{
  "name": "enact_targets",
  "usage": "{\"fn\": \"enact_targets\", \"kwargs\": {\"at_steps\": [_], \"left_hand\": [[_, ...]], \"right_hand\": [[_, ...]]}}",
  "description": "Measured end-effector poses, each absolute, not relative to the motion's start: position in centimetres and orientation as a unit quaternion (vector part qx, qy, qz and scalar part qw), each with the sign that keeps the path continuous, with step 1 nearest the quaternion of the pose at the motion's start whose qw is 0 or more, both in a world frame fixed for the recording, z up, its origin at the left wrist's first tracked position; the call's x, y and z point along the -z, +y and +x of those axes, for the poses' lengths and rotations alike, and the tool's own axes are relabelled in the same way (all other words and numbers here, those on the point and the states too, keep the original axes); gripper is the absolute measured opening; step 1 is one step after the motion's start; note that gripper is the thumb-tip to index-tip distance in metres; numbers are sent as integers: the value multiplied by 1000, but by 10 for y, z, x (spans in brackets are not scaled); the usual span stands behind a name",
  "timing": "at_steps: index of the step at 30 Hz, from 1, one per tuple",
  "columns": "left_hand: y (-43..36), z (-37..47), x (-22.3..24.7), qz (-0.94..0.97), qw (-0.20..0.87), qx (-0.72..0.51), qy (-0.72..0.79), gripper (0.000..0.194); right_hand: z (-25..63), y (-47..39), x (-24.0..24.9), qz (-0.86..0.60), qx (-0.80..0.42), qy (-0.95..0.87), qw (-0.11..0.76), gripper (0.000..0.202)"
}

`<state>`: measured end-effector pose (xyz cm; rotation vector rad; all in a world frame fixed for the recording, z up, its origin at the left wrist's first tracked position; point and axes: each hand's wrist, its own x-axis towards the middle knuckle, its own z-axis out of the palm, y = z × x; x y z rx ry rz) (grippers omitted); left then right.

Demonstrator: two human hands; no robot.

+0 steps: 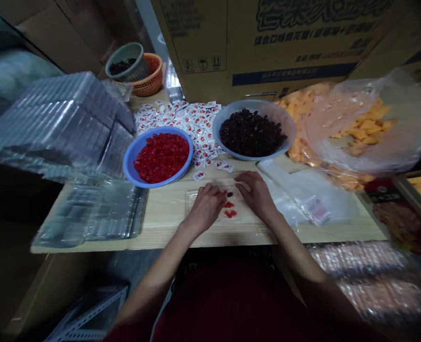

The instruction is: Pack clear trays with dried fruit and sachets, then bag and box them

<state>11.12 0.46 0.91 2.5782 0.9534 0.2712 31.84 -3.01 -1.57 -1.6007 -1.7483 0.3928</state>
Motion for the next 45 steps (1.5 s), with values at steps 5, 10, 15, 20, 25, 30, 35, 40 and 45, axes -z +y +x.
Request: {"fn": "enact_targets", "kwargs": {"at_steps": [5,10,15,20,25,30,35,40,45], "left_hand": [[-13,112,-13,915,193,-85,344,20],[-2,122,5,922,152,-73,350,17],[9,134,19,949,127,-39,285,15],[6,132,13,956,106,-35,270,15],[9,121,1,927,146,-96,333,17],[14,114,1,868,273,-170,379,12],[34,79,-24,792,244,-323,457,14],[92,11,-36,706,89,-333,619,17],[120,-11,-11,707,130,-168,675,26]], "right_hand": [[313,-84,20,-639,-195,-644,373,14],[295,-87,45,-637,-205,-654,354,15],[288,-85,54,-648,-194,-652,343,17],[287,-88,58,-647,-213,-630,373,17],[287,-86,62,-651,-222,-619,380,14],[286,-86,59,-645,-232,-615,390,13],[297,-87,47,-633,-209,-620,415,16],[336,-46,14,-639,-101,-630,430,19],[381,52,-10,-733,-48,-587,341,20]]}}
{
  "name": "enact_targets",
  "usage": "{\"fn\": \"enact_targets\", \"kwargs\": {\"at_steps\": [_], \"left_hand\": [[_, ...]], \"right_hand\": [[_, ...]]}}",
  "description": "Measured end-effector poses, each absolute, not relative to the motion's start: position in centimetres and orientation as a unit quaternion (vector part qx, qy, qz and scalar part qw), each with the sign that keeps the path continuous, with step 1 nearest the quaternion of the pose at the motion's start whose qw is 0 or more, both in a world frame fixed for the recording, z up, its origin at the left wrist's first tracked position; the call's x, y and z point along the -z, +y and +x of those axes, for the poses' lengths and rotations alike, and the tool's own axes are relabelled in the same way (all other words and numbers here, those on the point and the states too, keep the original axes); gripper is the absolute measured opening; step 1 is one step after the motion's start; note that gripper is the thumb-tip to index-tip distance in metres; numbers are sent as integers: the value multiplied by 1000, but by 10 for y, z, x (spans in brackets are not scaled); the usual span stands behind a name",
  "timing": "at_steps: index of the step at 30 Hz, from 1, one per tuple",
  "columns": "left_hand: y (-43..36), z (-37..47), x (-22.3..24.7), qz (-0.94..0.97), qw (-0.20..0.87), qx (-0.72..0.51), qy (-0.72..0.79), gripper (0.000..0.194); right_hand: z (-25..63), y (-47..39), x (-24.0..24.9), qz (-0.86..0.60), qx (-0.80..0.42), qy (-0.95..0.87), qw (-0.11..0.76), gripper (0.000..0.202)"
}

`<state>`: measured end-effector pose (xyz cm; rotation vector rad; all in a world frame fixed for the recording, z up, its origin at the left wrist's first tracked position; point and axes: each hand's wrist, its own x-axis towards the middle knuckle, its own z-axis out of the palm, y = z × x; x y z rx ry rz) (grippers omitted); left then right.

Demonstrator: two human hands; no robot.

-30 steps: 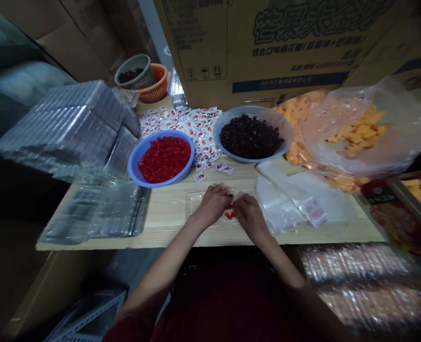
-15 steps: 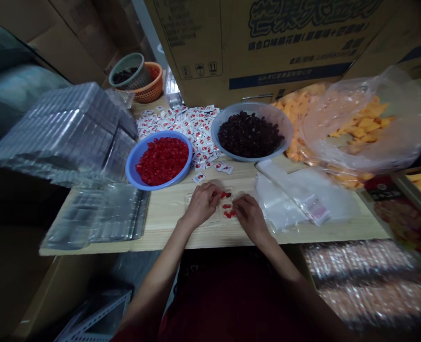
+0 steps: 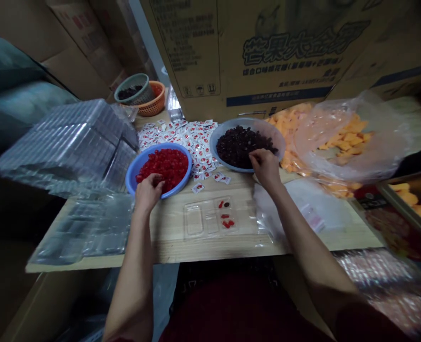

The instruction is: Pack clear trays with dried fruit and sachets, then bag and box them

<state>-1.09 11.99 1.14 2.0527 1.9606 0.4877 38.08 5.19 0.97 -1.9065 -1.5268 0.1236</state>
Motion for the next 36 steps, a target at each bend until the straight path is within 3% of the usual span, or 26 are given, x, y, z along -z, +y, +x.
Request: {"fn": "enact_targets", "kwargs": {"at_steps": [3,6,14,19,22,29,32,36], "left_hand": [[115,-4,-1,679,88,-198,702,29],[110,1,0,668,60,-205,713,30],[107,1,-3,673,40,-175,718,35],[106,3,-3,668,44,-167,724,36],[110,3,-4,671,56,-153,724,32],[118,2,-11,682,114,-113,713,29],[128,-1,-8,707,136,-122,684,27],[141,11,-15,736,132,-156,646,22]], "right_hand": [[390,103,-3,-777,-140,-582,192,15],[389,131,12,-781,-169,-580,159,18],[395,131,3,-761,-181,-580,225,5],[361,53,-18,-622,-228,-628,408,9],[328,-8,-9,-571,-296,-685,340,8],[293,-46,35,-576,-191,-762,228,16],[297,-49,34,-574,-165,-767,235,18],[316,-57,15,-583,-151,-732,319,18]]}}
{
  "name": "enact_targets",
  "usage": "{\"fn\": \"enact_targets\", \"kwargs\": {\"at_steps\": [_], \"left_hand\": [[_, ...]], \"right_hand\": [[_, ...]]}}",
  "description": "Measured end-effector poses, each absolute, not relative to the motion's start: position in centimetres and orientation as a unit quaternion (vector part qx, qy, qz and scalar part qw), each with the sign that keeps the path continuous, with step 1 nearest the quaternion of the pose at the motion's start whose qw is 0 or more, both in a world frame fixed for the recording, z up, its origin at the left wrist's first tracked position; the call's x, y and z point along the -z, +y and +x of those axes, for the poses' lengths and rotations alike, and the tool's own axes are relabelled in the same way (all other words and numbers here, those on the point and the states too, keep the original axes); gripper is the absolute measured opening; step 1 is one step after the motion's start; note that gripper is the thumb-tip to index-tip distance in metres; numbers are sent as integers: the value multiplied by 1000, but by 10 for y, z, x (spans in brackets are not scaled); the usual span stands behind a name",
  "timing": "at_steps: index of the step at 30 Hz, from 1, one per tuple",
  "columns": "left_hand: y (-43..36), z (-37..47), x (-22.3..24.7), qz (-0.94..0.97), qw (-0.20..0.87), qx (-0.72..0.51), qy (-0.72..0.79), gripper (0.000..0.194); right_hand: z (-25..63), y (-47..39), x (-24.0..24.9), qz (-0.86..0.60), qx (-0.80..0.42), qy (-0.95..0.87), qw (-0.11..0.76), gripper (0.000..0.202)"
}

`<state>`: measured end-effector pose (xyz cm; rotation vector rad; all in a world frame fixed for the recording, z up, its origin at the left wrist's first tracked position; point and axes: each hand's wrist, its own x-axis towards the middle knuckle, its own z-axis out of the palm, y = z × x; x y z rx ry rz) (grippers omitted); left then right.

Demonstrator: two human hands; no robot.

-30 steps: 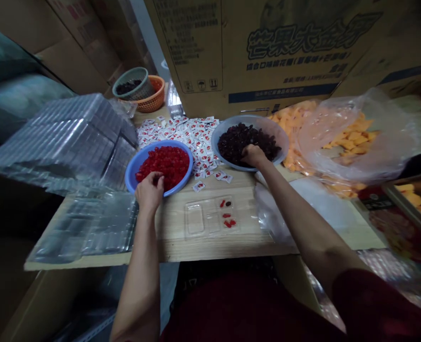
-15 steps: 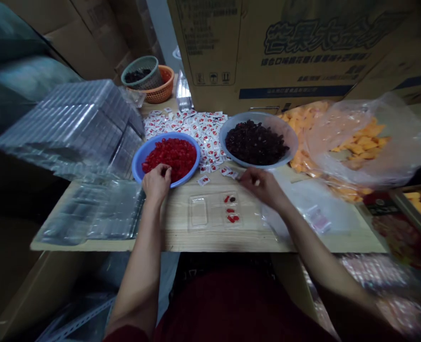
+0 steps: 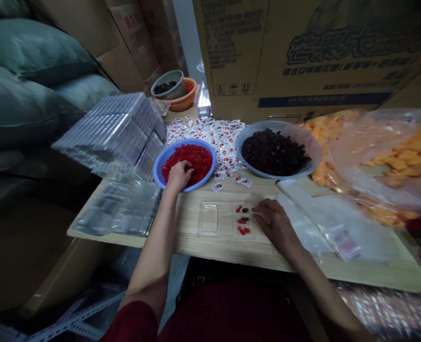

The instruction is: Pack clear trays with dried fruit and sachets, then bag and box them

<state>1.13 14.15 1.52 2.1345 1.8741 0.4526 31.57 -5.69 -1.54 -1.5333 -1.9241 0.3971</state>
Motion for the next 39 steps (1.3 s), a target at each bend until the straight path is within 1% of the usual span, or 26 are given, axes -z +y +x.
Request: {"fn": "enact_targets", "kwargs": {"at_steps": [3,4,5,6,9,10,12,14,15,17,19,21,24,26,29,33,35,39], "left_hand": [[130,44,-28,757,87,-242,600,24],[122,57,-31,768,82,-261,579,26],[112,71,-32,784,86,-254,560,27],[102,85,-31,801,96,-213,551,27],[79,116,-13,818,109,-15,564,22],[76,123,-5,812,101,28,574,21],[76,130,9,803,89,55,586,25],[81,132,16,805,84,51,584,30],[84,131,16,808,83,48,581,32],[87,127,11,815,84,37,572,35],[83,119,5,824,88,19,559,39],[72,108,5,831,131,-48,539,41],[47,89,15,790,252,-197,522,36],[30,82,21,745,299,-254,540,33],[10,82,21,727,295,-290,549,31],[-16,92,8,781,282,-251,497,23],[-31,94,6,797,271,-221,492,21],[-55,99,16,817,242,-180,492,32]], "right_hand": [[336,-59,-5,-605,-142,-689,373,18],[343,-59,-10,-615,-136,-675,385,18],[349,-58,-13,-625,-130,-661,395,17],[353,-55,-15,-632,-131,-649,402,17],[355,-38,-2,-623,-185,-656,384,17],[351,-28,7,-615,-205,-668,365,16],[337,-5,25,-610,-217,-693,317,22],[319,22,41,-640,-182,-701,259,35],[310,34,46,-660,-159,-699,226,39],[297,53,51,-690,-126,-691,174,36],[292,63,51,-705,-115,-683,153,32],[297,63,50,-709,-120,-677,155,30],[313,48,50,-710,-129,-674,157,25],[322,35,53,-707,-137,-669,187,25],[328,16,58,-694,-155,-641,289,28],[326,-15,52,-683,-178,-584,401,32],[324,-36,43,-687,-188,-554,432,35],[320,-75,31,-701,-227,-511,443,38]]}}
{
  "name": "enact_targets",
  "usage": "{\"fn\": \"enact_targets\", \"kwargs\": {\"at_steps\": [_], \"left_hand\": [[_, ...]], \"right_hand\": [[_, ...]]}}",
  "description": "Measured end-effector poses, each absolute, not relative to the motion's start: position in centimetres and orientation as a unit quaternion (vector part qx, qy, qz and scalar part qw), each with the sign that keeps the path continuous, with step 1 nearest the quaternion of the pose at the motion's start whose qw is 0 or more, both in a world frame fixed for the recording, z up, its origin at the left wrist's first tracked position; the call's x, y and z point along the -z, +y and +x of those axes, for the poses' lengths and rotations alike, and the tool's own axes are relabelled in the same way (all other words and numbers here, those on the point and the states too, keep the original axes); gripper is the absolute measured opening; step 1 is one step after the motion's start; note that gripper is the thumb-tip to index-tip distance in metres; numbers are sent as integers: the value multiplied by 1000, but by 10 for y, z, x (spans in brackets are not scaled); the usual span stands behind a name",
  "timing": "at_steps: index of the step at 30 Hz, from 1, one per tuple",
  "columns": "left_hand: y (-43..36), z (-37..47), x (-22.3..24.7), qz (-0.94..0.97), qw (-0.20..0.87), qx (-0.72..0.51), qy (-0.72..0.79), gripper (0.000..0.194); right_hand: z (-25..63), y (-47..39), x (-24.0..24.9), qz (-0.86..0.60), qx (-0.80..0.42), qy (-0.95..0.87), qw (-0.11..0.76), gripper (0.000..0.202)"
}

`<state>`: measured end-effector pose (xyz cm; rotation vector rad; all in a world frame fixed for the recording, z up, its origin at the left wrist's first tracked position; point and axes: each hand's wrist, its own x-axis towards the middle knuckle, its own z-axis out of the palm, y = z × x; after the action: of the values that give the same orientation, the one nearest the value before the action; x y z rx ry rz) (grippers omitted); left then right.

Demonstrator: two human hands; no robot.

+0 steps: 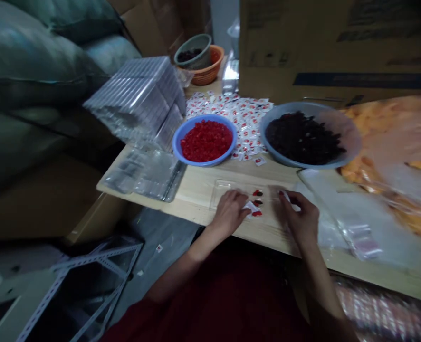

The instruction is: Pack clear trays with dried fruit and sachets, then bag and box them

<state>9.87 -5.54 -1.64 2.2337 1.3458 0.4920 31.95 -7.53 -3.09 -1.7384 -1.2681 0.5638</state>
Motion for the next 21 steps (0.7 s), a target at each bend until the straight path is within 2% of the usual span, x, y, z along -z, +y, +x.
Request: {"fn": "enact_targets", "kwargs": {"at_steps": [6,11,16,21], "left_hand": [[-64,110,32,814,208,-145,522,27],[-70,112,38,834,153,-168,503,49],[-67,112,49,847,158,-174,476,41],[-54,115,56,841,191,-179,473,29]], "right_hand": [[310,-97,39,-711,-242,-489,444,43],[288,-106,51,-698,-280,-468,463,44],[275,-108,53,-719,-294,-408,480,44],[279,-102,51,-706,-304,-434,469,43]]}}
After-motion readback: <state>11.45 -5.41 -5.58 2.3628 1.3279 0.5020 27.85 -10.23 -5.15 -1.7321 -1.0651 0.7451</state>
